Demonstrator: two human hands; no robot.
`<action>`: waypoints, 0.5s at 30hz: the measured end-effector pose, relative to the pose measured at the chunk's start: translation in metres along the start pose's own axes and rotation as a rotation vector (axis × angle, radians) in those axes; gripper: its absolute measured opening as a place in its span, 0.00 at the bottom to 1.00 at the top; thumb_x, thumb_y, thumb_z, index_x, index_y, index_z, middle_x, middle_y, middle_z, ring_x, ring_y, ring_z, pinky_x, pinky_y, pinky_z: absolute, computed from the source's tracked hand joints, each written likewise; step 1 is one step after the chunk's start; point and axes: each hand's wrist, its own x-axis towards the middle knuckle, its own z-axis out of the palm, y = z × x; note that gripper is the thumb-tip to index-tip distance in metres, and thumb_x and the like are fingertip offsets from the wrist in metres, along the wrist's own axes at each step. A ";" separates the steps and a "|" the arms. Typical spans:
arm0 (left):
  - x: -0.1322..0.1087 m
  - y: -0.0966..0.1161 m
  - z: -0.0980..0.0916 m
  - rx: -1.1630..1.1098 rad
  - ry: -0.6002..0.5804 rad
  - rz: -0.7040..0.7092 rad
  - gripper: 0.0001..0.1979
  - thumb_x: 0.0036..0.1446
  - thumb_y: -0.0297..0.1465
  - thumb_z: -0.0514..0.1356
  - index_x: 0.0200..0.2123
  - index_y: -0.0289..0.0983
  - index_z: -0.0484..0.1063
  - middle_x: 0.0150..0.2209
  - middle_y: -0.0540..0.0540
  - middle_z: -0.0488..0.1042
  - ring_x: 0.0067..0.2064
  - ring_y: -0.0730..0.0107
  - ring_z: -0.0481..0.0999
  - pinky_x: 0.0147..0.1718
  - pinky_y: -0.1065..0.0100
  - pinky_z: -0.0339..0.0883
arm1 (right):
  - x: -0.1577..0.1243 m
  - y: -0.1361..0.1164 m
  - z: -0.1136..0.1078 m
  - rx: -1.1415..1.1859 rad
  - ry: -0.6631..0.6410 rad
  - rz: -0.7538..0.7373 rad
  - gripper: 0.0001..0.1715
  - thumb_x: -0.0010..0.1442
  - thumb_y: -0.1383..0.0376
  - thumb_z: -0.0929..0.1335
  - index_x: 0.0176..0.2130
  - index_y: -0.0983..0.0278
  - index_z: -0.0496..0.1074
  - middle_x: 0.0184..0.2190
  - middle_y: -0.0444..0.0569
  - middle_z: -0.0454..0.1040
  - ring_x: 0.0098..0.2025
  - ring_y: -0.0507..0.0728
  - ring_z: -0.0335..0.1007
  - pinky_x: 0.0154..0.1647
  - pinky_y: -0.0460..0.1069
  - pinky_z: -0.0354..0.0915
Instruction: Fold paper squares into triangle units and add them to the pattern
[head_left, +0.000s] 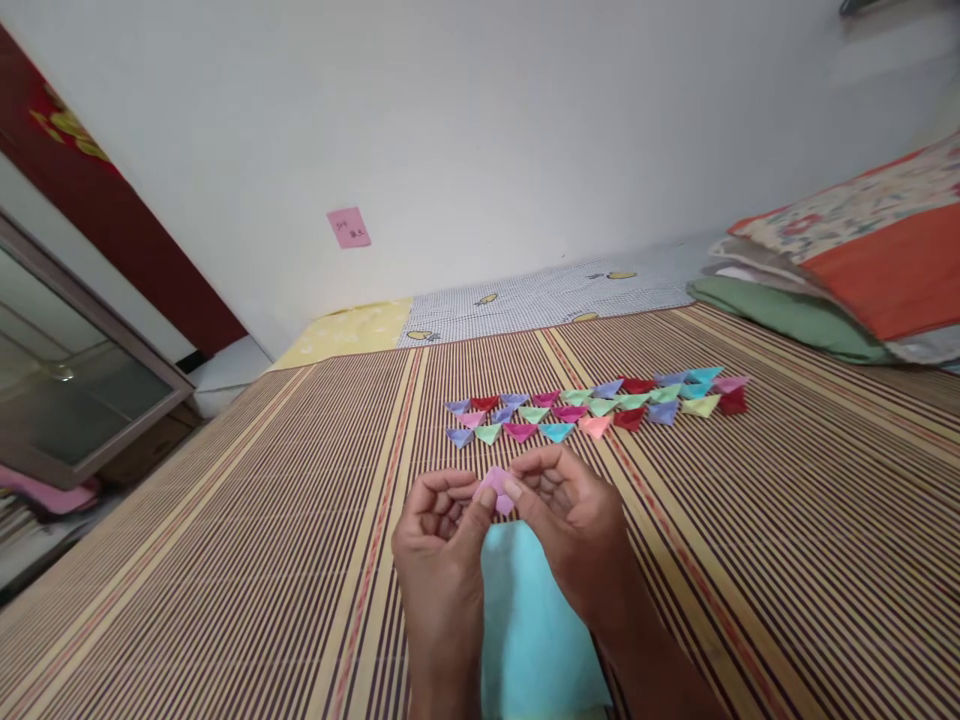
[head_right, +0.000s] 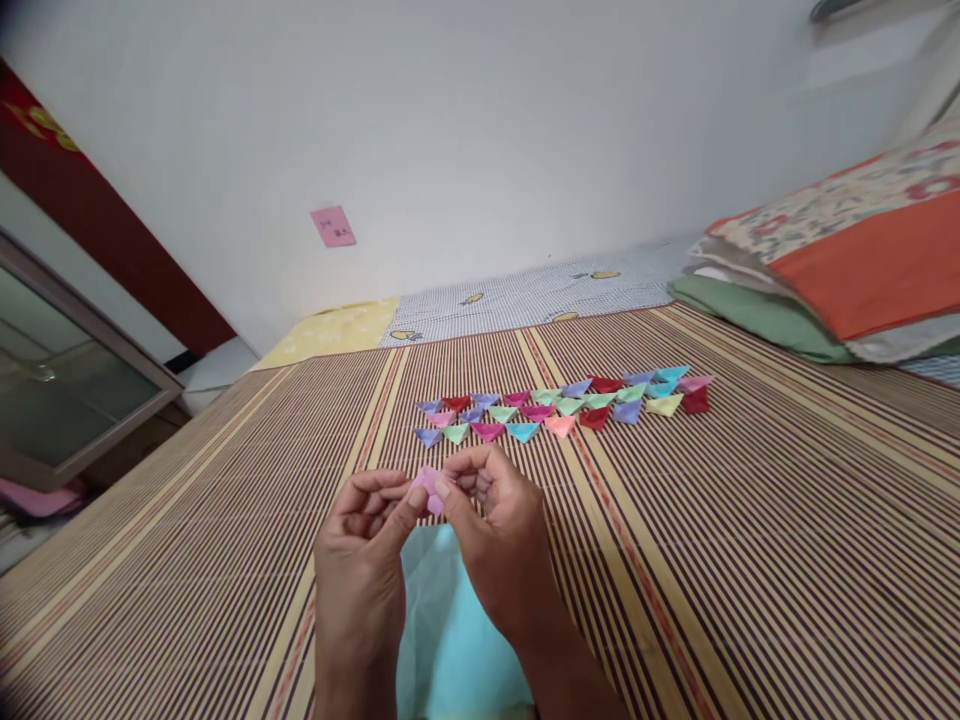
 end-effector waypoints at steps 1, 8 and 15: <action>0.000 0.000 0.000 0.006 0.016 0.014 0.15 0.48 0.30 0.75 0.37 0.36 0.75 0.32 0.50 0.80 0.33 0.72 0.82 0.35 0.75 0.76 | 0.001 0.000 -0.001 -0.001 -0.024 0.026 0.12 0.59 0.58 0.75 0.37 0.62 0.73 0.32 0.46 0.77 0.35 0.55 0.76 0.35 0.48 0.72; -0.003 0.002 0.002 0.088 -0.004 0.038 0.12 0.50 0.32 0.74 0.38 0.37 0.78 0.35 0.48 0.82 0.36 0.70 0.83 0.35 0.73 0.78 | 0.003 0.001 -0.008 -0.058 -0.106 0.108 0.17 0.64 0.55 0.70 0.29 0.64 0.72 0.22 0.40 0.66 0.26 0.50 0.60 0.27 0.46 0.58; -0.007 0.001 0.001 0.292 0.002 0.168 0.09 0.55 0.33 0.72 0.39 0.39 0.80 0.35 0.48 0.82 0.36 0.70 0.82 0.36 0.74 0.77 | 0.006 0.000 -0.014 -0.027 -0.148 0.170 0.15 0.63 0.55 0.69 0.32 0.64 0.75 0.22 0.40 0.65 0.26 0.51 0.59 0.28 0.47 0.57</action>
